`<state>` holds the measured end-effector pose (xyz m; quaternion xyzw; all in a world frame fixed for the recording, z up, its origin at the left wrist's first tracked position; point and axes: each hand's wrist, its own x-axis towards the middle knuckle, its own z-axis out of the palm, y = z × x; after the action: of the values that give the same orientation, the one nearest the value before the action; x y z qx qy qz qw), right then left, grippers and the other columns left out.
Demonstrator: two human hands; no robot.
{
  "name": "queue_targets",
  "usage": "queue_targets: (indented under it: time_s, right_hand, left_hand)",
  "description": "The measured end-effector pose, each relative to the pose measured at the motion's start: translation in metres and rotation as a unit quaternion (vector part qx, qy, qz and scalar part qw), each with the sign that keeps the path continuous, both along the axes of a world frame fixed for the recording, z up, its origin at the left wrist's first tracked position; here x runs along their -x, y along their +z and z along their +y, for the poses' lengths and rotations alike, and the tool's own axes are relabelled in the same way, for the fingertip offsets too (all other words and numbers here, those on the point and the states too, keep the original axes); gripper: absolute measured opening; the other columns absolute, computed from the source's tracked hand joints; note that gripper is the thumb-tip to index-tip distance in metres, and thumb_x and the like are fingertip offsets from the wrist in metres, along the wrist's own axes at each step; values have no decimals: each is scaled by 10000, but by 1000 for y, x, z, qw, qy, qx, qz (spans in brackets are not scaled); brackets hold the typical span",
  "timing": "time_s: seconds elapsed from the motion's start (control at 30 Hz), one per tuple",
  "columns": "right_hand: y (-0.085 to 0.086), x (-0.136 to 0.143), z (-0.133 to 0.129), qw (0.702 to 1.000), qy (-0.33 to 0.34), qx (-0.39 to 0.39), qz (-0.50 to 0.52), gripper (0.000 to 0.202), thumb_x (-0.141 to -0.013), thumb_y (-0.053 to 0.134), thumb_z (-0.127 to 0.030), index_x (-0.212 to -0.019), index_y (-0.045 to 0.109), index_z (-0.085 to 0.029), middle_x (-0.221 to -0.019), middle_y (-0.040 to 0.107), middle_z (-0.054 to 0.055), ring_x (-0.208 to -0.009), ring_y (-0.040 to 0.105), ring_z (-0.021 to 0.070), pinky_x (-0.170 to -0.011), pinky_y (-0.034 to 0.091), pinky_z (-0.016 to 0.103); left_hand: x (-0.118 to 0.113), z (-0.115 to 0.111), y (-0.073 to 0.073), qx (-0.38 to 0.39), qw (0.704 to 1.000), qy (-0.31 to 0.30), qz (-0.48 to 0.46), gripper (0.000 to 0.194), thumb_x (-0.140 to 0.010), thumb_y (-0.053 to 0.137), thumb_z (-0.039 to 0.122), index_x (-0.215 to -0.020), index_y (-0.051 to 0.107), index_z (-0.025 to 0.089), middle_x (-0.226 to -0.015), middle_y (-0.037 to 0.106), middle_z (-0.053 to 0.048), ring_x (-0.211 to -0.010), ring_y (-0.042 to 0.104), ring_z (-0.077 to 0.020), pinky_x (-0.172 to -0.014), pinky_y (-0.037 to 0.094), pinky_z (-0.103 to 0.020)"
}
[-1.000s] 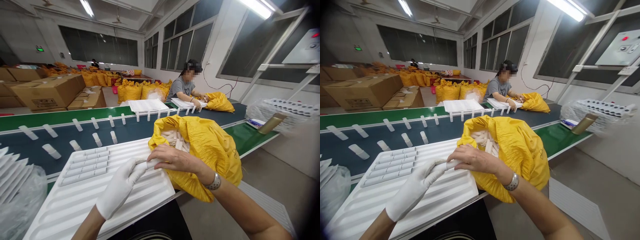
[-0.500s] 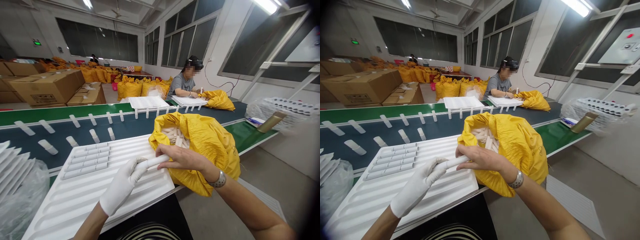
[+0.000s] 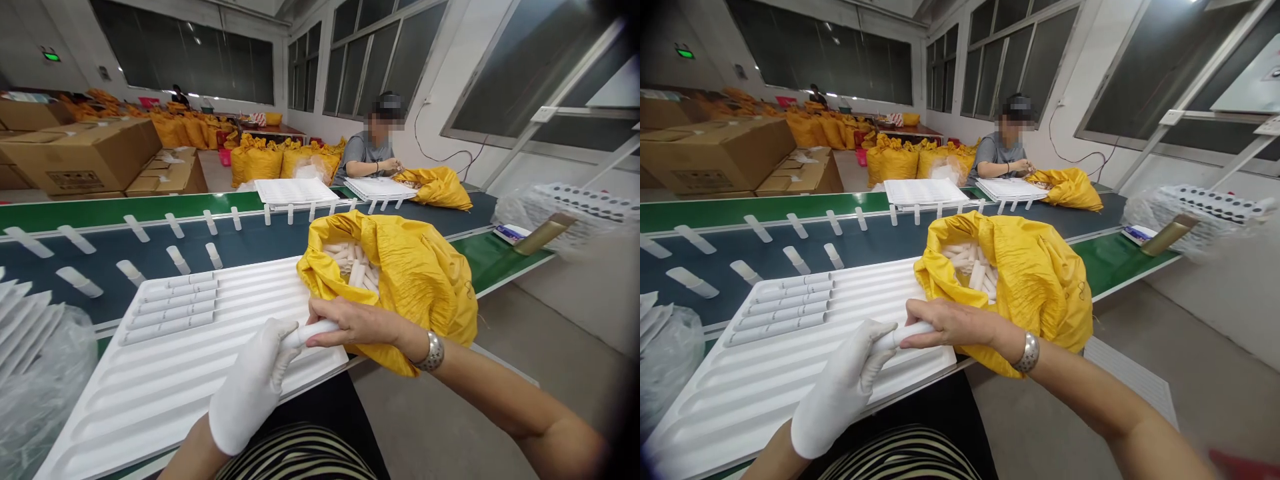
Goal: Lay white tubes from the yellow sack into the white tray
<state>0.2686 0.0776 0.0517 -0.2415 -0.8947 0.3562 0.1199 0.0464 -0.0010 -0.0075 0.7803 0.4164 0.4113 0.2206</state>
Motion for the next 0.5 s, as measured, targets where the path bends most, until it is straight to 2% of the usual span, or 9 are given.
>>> queue_targets:
  time_s: [0.1,0.2,0.33,0.43,0.5]
  right_hand:
    - [-1,4,-2,999,26,-3,-27,288,-1002,605,-467,-953,478,-213,-777,492,-51,-686,482,123,-638,366,238]
    - [-3,8,-1,999,34,5,-38,264,-1003,617,-406,-917,451,-220,-746,466,-63,-657,483,116,-609,357,230]
    - [-4,15,4,997,54,-8,-54,264,-1001,623,-397,-919,448,-217,-760,472,-59,-669,501,117,-614,371,226]
    - [4,10,12,996,36,-13,-75,365,-944,672,-518,-1058,517,-209,-885,575,-23,-793,575,154,-700,439,244]
    - [8,-7,24,998,-44,-18,-31,440,-953,623,-577,-1177,547,-206,-1040,634,32,-936,612,198,-809,484,284]
  left_hand:
    - [-6,-3,-6,35,999,2,-6,208,-1047,464,214,-1235,513,287,-1097,644,5,-1011,645,-129,-904,500,-259]
    - [-10,-6,-13,43,999,18,-10,177,-1049,447,222,-1203,513,278,-1072,669,6,-960,665,-133,-860,509,-263]
    - [-10,-2,-15,48,997,31,47,185,-1040,432,264,-1175,547,213,-1056,692,-64,-937,676,-204,-837,520,-347]
    - [-4,23,-3,57,983,44,171,183,-982,517,305,-983,648,177,-955,687,-105,-900,642,-289,-824,492,-444]
    - [3,58,11,76,974,75,199,189,-917,618,324,-799,655,181,-906,671,-85,-919,621,-294,-846,475,-441]
